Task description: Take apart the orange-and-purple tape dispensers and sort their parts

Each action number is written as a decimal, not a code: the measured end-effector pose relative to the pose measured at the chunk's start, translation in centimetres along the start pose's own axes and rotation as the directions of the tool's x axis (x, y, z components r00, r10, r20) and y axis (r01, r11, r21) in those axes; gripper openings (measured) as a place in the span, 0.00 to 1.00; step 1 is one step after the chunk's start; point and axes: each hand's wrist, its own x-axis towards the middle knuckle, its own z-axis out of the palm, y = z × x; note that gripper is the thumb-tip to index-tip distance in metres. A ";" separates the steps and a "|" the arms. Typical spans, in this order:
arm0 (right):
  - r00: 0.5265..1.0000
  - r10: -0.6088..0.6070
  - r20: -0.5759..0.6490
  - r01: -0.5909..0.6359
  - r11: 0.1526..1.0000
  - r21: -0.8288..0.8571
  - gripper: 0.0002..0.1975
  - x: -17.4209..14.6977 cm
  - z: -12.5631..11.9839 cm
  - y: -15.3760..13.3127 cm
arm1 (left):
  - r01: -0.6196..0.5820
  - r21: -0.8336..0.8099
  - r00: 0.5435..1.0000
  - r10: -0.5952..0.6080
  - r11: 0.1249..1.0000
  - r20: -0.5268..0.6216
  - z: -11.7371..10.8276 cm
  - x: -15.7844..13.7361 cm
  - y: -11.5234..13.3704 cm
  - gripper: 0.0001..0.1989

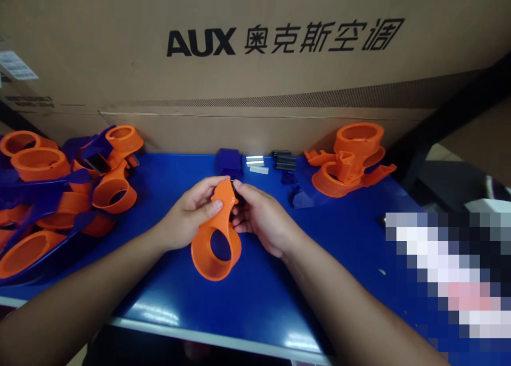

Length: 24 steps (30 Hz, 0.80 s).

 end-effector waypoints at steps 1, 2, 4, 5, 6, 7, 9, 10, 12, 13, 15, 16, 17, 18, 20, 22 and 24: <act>1.000 0.003 0.009 -0.003 1.000 0.021 0.19 0.0 0.0 0.0 | -0.003 -0.017 1.000 0.004 1.000 0.001 0.0 0.1 0.0 0.23; 1.000 0.005 0.017 -0.006 0.999 0.038 0.19 -0.1 0.1 0.0 | -0.008 -0.023 1.000 0.008 1.000 0.000 0.0 0.1 -0.1 0.24; 1.000 0.006 0.031 -0.008 0.998 0.065 0.18 -0.2 0.1 -0.1 | -0.020 -0.004 1.000 0.020 1.000 0.000 0.0 0.1 0.0 0.24; 0.999 0.005 0.037 -0.008 0.997 0.078 0.17 -0.2 0.1 -0.1 | -0.027 0.014 1.000 0.027 1.000 0.003 0.0 0.1 0.1 0.24; 0.999 0.001 0.043 -0.005 0.996 0.092 0.16 -0.3 0.1 -0.2 | -0.036 0.034 0.999 0.036 0.999 0.008 0.0 0.1 0.2 0.24; 0.999 -0.005 0.049 0.000 0.994 0.107 0.15 -0.4 0.0 -0.3 | -0.048 0.058 0.999 0.047 0.997 0.013 -0.1 0.1 0.2 0.24; 0.998 -0.027 0.054 0.019 0.990 0.137 0.14 -0.5 0.0 -0.4 | -0.085 0.125 0.996 0.083 0.989 0.021 -0.4 0.1 0.4 0.24; 0.998 -0.043 0.052 0.034 0.988 0.153 0.13 -0.6 0.0 -0.5 | -0.111 0.169 0.994 0.109 0.979 0.020 -0.5 0.1 0.5 0.24; 0.995 -0.082 0.051 0.071 0.980 0.187 0.13 -0.7 0.0 -0.6 | -0.167 0.260 0.986 0.169 0.951 0.018 -0.9 0.1 0.6 0.25; 0.993 -0.104 0.052 0.091 0.975 0.202 0.14 -0.8 0.0 -0.6 | -0.193 0.296 0.980 0.197 0.935 0.017 -1.1 0.2 0.6 0.26; 0.987 -0.152 0.053 0.137 0.966 0.220 0.16 -1.0 0.0 -0.7 | -0.236 0.343 0.970 0.244 0.909 0.019 -1.3 0.1 0.8 0.26; 0.982 -0.179 0.054 0.163 0.961 0.223 0.17 -1.1 0.1 -0.8 | -0.256 0.357 0.964 0.266 0.898 0.024 -1.4 0.1 0.9 0.26; 0.977 -0.207 0.055 0.190 0.956 0.222 0.18 -1.2 0.2 -0.8 | -0.277 0.370 0.958 0.286 0.887 0.030 -1.4 0.1 1.0 0.26; 0.971 -0.232 0.056 0.215 0.953 0.216 0.18 -1.3 0.2 -0.9 | -0.300 0.387 0.950 0.310 0.872 0.038 -1.4 0.1 1.2 0.26; 0.961 -0.270 0.065 0.254 0.948 0.191 0.20 -1.7 0.5 -0.9 | -0.353 0.434 0.929 0.365 0.829 0.059 -1.4 0.0 1.5 0.26; 0.951 -0.301 0.075 0.288 0.946 0.150 0.22 -2.1 0.7 -0.9 | -0.419 0.504 0.895 0.437 0.755 0.091 -1.4 -0.1 1.9 0.25; 0.939 -0.336 0.073 0.328 0.939 0.100 0.22 -2.5 0.9 -0.9 | -0.477 0.578 0.856 0.499 0.663 0.133 -1.5 -0.1 2.3 0.25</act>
